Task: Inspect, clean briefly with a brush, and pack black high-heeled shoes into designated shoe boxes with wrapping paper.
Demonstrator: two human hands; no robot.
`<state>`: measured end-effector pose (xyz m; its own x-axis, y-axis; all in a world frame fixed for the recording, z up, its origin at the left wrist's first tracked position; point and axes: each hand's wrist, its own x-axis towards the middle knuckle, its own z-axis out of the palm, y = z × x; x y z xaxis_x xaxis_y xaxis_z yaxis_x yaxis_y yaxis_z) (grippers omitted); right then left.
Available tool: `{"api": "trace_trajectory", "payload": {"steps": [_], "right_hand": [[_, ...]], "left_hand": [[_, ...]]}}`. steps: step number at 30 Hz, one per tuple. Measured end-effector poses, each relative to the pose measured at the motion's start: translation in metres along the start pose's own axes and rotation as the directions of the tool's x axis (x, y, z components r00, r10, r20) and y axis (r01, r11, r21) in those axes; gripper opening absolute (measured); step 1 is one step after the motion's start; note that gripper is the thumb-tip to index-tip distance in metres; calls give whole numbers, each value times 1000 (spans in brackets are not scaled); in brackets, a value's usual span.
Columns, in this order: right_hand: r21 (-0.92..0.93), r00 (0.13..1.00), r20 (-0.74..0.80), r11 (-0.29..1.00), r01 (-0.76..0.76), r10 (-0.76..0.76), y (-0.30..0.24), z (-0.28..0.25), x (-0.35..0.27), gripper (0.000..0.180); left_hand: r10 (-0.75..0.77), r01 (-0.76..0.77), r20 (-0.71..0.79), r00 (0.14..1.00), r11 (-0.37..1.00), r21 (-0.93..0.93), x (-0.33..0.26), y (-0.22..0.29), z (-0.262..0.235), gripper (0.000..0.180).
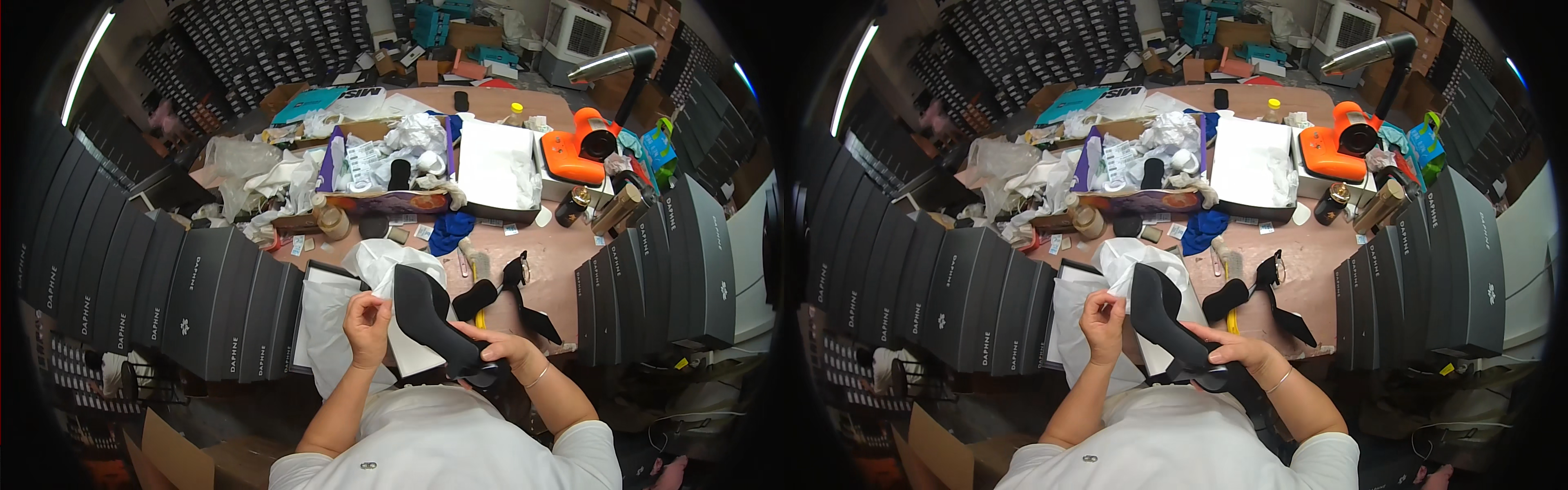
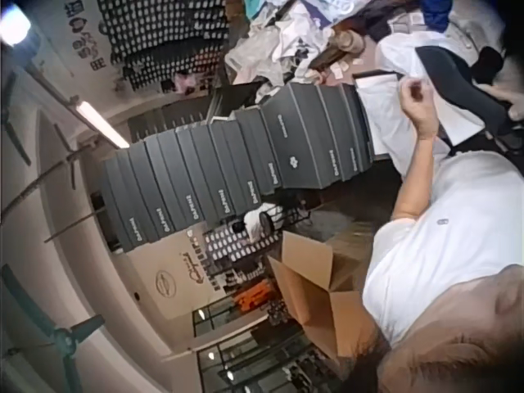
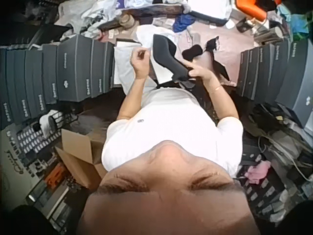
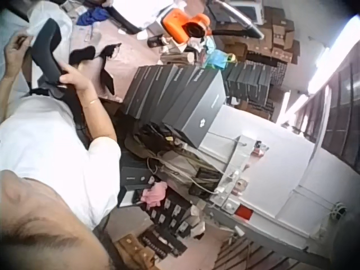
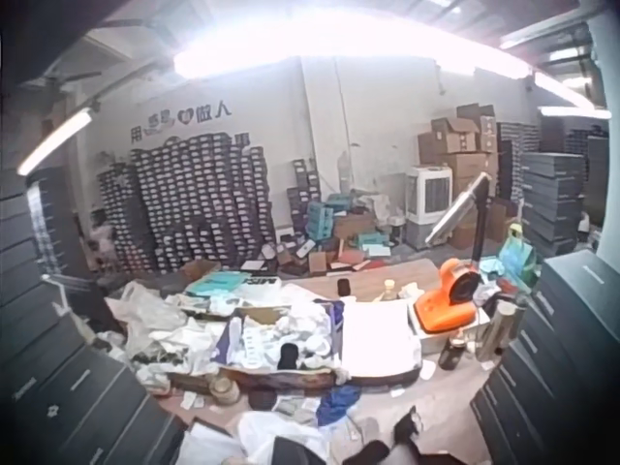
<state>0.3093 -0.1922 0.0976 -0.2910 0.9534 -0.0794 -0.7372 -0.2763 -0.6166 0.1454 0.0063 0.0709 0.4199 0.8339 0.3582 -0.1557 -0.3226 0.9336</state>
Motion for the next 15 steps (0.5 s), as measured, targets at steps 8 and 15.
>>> {"api": "trace_trajectory", "payload": {"steps": [8,15], "right_hand": [[-272,996,-80,960,-69,48,18,-13,-12,92],[-325,949,189,928,-181,251,11,-19,2,91]], "left_hand": [[-310,322,-113,944,940,111,-27,-54,-70,15],[-189,171,90,978,969,175,19,-19,-17,12]]}}
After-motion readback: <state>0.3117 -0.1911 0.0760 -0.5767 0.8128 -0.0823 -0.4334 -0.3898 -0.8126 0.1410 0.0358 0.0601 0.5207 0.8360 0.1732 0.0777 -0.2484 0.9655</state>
